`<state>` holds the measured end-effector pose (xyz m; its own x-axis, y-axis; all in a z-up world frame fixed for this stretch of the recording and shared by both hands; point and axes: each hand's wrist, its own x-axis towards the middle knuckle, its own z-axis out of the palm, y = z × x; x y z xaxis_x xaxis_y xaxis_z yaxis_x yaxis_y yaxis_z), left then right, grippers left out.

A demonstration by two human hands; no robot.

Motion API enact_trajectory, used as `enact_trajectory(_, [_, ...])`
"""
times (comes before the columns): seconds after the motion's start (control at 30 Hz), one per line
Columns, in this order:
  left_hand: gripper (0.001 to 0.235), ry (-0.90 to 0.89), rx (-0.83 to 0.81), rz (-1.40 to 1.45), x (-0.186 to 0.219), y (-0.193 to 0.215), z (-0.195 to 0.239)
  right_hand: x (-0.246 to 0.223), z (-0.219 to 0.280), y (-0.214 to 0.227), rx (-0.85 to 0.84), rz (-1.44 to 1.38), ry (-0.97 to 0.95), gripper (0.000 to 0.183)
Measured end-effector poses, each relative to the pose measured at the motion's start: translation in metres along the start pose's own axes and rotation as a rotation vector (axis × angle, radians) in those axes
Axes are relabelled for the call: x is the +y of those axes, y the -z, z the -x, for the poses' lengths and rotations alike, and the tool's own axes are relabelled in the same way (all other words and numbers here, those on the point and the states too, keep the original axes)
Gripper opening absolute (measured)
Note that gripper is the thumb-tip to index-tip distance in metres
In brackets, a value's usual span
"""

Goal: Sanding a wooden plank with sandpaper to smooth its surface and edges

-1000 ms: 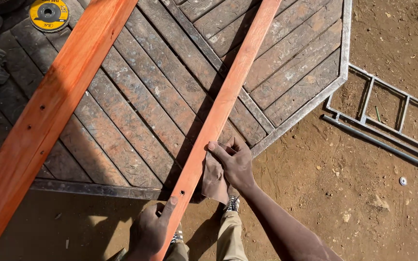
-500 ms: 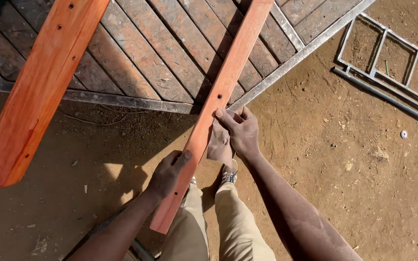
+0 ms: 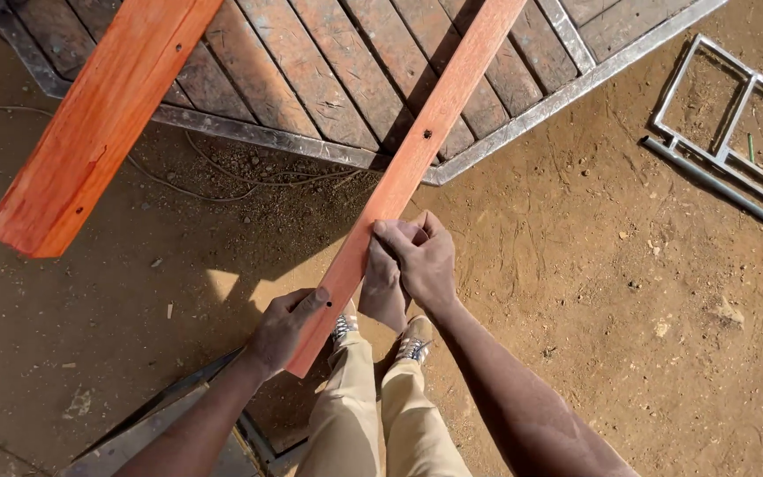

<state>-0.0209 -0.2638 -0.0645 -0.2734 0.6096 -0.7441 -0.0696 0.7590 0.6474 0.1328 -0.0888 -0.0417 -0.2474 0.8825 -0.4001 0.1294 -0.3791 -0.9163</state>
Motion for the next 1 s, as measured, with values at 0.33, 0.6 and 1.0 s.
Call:
enact_trajectory(0.33, [0.033, 0.029, -0.108, 0.449, 0.006, -0.005, 0.010, 0.049, 0.130, -0.041, -0.071, 0.180, -0.172, 0.048])
enact_trajectory(0.6, [0.046, 0.258, -0.291, 0.657, 0.011, 0.002, 0.023, 0.023, 0.092, -0.042, 0.250, 0.037, -0.151, 0.052])
enact_trajectory(1.0, [0.051, 0.246, -0.235, 0.575, 0.006, 0.008, 0.029, -0.038, -0.015, -0.031, 0.449, 0.102, 0.004, 0.060])
